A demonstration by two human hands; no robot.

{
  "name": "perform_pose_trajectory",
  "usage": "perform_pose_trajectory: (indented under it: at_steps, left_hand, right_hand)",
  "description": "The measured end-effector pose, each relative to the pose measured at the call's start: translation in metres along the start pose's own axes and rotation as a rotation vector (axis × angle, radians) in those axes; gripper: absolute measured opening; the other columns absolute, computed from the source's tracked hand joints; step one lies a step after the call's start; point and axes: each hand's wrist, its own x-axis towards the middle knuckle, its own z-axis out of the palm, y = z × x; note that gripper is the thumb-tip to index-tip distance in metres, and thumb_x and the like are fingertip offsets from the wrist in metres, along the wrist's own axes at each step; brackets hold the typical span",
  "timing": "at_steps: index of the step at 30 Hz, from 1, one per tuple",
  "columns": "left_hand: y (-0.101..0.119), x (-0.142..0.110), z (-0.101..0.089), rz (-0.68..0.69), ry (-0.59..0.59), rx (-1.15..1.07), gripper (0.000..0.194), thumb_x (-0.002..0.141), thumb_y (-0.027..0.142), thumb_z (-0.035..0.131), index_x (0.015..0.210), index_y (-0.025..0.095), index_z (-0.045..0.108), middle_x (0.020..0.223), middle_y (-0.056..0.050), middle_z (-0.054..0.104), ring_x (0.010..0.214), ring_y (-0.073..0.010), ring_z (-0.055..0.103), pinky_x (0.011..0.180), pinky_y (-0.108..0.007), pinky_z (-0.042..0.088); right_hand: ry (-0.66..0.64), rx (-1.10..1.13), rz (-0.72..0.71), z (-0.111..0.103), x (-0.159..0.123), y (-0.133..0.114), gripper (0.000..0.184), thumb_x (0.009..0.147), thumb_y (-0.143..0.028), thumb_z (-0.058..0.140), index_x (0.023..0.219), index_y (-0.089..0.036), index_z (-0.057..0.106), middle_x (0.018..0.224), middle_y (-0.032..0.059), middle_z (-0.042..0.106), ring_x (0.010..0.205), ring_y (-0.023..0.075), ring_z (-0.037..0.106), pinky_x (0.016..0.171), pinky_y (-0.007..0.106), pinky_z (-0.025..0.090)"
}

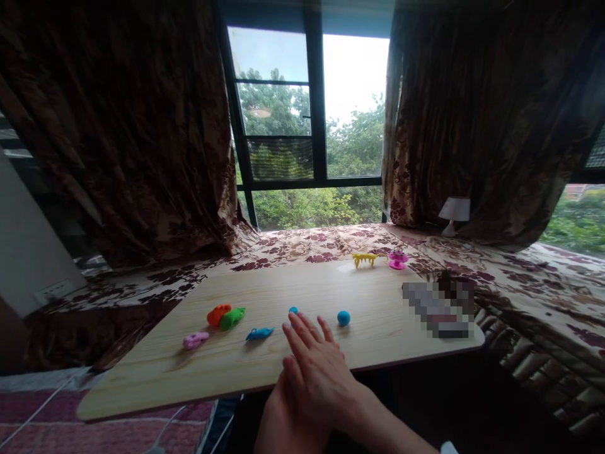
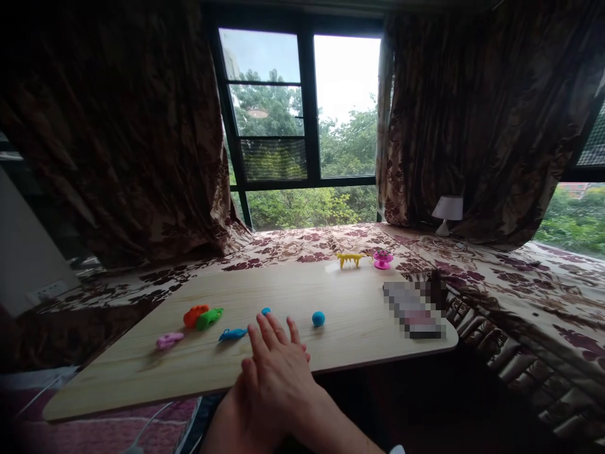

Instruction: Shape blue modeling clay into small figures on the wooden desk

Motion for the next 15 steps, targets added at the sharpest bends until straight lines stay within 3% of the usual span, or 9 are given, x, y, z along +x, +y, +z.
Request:
perform_pose_trajectory:
  at_steps: [3, 7, 9, 11, 15]
  left_hand:
    - [0.02, -0.005, 0.004, 0.031, 0.005, -0.019, 0.063, 0.088, 0.053, 0.015, 0.139, 0.018, 0.029, 0.145, -0.008, 0.032, 0.138, -0.0201, 0.012, 0.112, -0.039, 0.004]
    - [0.022, 0.0, -0.004, 0.031, 0.0, 0.015, 0.062, 0.088, 0.053, 0.015, 0.136, 0.019, 0.035, 0.148, -0.005, 0.026, 0.138, -0.0176, -0.001, 0.111, -0.042, 0.003]
    - [0.008, 0.005, -0.013, -0.056, -0.035, 0.015, 0.063, 0.085, 0.057, 0.014, 0.13, 0.023, 0.044, 0.149, -0.001, 0.024, 0.138, -0.0184, -0.007, 0.11, -0.048, 0.004]
    - [-0.005, 0.007, -0.018, -0.107, -0.031, -0.005, 0.062, 0.084, 0.06, 0.019, 0.126, 0.024, 0.048, 0.148, 0.0, 0.028, 0.138, -0.0207, -0.003, 0.109, -0.049, 0.007]
    - [0.001, -0.001, -0.007, -0.016, 0.078, -0.03, 0.055, 0.086, 0.053, 0.028, 0.13, 0.025, 0.043, 0.141, -0.005, 0.04, 0.137, -0.0221, 0.017, 0.111, -0.044, 0.011]
  right_hand:
    - [-0.04, -0.014, -0.102, 0.006, -0.026, 0.005, 0.049, 0.094, -0.029, 0.032, 0.14, -0.014, 0.026, 0.146, 0.0087, 0.026, 0.136, 0.0223, 0.019, 0.111, 0.045, 0.013]
    - [0.011, -0.008, -0.285, 0.025, -0.044, -0.024, 0.055, 0.092, -0.034, 0.038, 0.142, -0.018, 0.021, 0.146, 0.0032, 0.027, 0.136, 0.0209, 0.019, 0.112, 0.041, 0.013]
    - [0.032, -0.003, -0.22, 0.025, -0.031, -0.036, 0.055, 0.091, -0.035, 0.041, 0.141, -0.028, 0.022, 0.144, -0.0026, 0.032, 0.135, 0.0201, 0.021, 0.112, 0.041, 0.017]
    - [0.052, -0.016, -0.097, 0.017, -0.011, -0.036, 0.052, 0.091, -0.03, 0.041, 0.14, -0.031, 0.025, 0.141, -0.002, 0.037, 0.135, 0.0225, 0.022, 0.11, 0.046, 0.019]
    - [0.058, -0.037, 0.003, -0.004, 0.003, -0.007, 0.049, 0.092, -0.03, 0.038, 0.139, -0.02, 0.029, 0.144, 0.0063, 0.032, 0.134, 0.0231, 0.023, 0.11, 0.047, 0.017]
